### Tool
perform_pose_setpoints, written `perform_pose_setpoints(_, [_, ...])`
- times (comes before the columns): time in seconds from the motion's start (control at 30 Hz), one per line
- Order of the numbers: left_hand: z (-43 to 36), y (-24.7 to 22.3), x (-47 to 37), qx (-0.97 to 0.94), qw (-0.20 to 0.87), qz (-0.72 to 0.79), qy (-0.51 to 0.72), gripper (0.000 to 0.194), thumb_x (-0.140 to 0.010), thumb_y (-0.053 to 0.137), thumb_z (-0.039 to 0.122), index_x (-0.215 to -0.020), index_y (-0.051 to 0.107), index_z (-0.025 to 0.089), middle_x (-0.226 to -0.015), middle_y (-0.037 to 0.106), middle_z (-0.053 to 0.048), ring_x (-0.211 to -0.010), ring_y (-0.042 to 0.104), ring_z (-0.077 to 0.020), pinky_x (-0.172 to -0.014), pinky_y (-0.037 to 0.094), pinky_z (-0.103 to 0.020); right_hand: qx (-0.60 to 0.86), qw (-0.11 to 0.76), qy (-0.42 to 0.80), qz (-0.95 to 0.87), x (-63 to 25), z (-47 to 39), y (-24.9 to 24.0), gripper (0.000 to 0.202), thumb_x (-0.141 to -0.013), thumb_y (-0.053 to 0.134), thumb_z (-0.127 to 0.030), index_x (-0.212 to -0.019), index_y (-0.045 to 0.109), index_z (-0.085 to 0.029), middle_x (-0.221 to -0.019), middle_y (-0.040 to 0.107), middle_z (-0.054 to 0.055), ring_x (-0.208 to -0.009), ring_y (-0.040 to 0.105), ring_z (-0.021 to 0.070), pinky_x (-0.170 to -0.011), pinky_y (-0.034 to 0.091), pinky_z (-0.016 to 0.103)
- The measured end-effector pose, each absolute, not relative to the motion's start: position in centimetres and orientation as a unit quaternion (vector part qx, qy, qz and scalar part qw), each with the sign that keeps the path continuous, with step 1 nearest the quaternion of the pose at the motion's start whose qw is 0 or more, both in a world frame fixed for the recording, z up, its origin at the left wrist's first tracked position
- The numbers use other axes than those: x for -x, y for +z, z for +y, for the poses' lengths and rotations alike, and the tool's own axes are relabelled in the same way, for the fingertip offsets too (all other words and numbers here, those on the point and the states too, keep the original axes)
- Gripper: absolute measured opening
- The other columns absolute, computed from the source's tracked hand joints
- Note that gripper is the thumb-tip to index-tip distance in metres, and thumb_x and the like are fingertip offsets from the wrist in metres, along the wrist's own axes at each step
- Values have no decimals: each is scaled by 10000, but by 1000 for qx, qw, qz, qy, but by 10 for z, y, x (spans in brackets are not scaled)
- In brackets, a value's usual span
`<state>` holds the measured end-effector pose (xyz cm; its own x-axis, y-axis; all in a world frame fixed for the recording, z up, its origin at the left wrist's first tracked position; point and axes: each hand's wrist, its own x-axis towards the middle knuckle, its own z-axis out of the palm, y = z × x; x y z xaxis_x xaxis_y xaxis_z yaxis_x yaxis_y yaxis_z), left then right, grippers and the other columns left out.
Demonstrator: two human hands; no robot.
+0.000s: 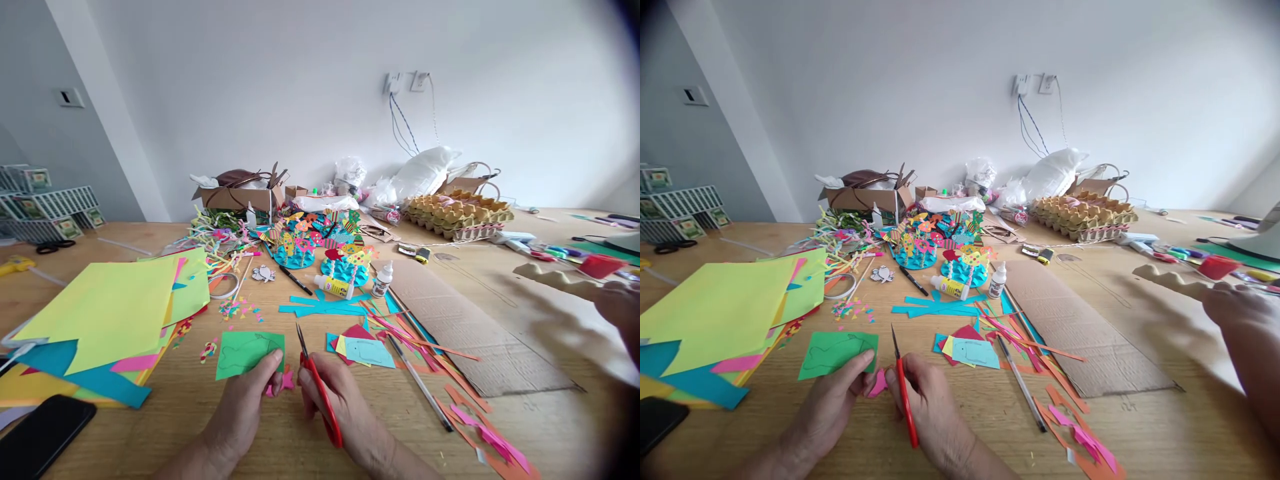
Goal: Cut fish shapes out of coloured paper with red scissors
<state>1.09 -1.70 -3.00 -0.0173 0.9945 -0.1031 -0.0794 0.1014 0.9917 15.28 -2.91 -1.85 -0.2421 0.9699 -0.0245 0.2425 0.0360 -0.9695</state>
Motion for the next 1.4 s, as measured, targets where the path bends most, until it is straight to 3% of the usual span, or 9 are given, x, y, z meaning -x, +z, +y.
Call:
perform_pose_setpoints(0.23, [-18,-29,-11,-425,576,458,526,322,-757,560,366,-506,459,191,-504,432,39,-521,408,-119,-538,369,-241,503,321,440,-671,-151,-32,-22,409,-858,414,-483,-593,449,-173,-530,442,-24,-511,396,110,-470,266,221])
perform_pose_setpoints(0.47, [-20,-30,-11,-403,599,463,515,419,-734,595,402,-475,335,200,-449,317,74,-451,299,-83,-477,298,-223,491,314,460,-670,-148,-36,-22,430,-836,442,-518,-581,444,-172,-515,422,-28,-491,369,104,-457,254,223])
perform_pose_setpoints(0.67, [-20,-24,-15,-452,613,432,483,427,-767,548,430,-483,322,206,-422,285,83,-410,254,-74,-421,228,-219,458,429,542,-560,-150,-30,-22,393,-764,528,-545,-642,447,-180,-542,440,-33,-520,409,111,-491,331,221])
perform_pose_setpoints(0.87, [-24,-23,-21,-543,572,463,405,431,-739,507,519,-464,375,213,-380,326,67,-359,295,-79,-398,241,-233,412,531,579,-461,-154,-27,-14,293,-664,688,-382,-753,499,-177,-647,506,-28,-574,468,110,-531,376,216])
perform_pose_setpoints(1.2, [-20,-34,-19,-580,533,492,370,382,-723,483,461,-451,377,216,-390,349,50,-384,348,-99,-427,296,-240,435,518,582,-452,-153,-24,-15,262,-634,696,-308,-695,478,-177,-569,468,-52,-510,453,96,-482,349,205])
perform_pose_setpoints(1.4, [-19,-32,-18,-523,546,509,412,340,-706,494,404,-450,370,217,-413,346,54,-412,328,-107,-435,281,-247,441,478,573,-499,-153,-25,-12,300,-685,640,-418,-707,458,-180,-564,460,-45,-512,442,101,-471,332,206])
